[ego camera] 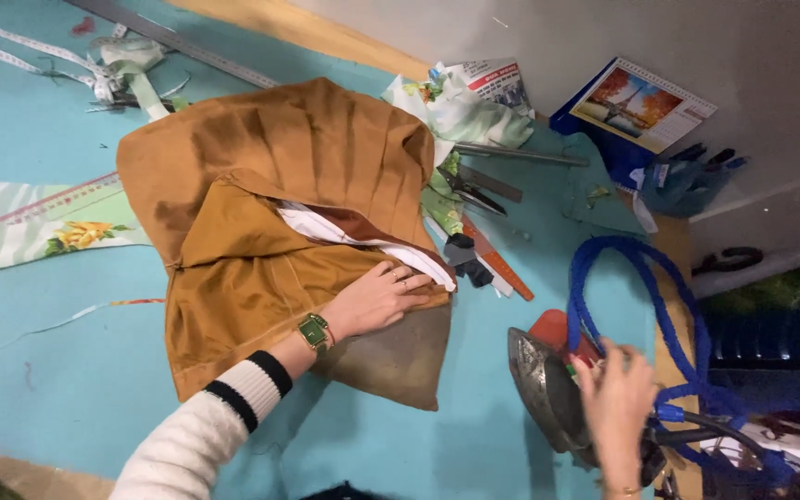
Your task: Ironing and folding a brown garment on a work table in a sewing factory.
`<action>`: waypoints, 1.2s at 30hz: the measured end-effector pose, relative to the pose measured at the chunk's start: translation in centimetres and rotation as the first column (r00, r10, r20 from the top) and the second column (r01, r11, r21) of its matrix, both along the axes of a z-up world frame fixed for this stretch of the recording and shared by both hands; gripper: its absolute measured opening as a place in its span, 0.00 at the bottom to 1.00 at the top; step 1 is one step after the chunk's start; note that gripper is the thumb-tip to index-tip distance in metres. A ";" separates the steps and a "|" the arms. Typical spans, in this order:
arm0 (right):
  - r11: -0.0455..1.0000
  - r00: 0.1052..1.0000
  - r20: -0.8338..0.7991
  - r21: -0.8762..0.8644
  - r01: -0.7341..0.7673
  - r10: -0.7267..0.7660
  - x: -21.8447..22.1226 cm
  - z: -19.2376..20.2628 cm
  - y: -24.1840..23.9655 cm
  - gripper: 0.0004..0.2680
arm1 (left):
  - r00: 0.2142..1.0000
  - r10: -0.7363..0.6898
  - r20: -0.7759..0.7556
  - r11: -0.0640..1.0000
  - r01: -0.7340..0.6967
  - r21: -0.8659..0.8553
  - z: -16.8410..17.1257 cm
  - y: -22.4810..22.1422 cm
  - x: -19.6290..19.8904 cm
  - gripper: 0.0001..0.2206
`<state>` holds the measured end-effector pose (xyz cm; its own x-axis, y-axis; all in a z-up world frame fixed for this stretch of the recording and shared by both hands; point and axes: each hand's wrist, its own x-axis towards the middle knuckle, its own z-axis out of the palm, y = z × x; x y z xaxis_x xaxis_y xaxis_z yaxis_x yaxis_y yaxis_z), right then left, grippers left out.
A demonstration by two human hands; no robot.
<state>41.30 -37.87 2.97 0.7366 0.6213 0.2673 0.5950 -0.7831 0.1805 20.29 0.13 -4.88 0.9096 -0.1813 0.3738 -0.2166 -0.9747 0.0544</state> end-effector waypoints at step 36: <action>0.685 0.550 -0.692 0.677 0.268 0.468 -7.3 -7.7 21.8 0.06 | 0.802 0.488 -0.345 0.806 -0.566 -0.175 -0.2 1.0 -1.6 0.21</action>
<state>34.02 -16.10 -4.73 0.7829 0.6218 -0.0216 0.2601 -0.3586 -0.8965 18.73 1.13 -5.10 0.9039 0.4233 0.0624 0.3884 -0.8729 0.2953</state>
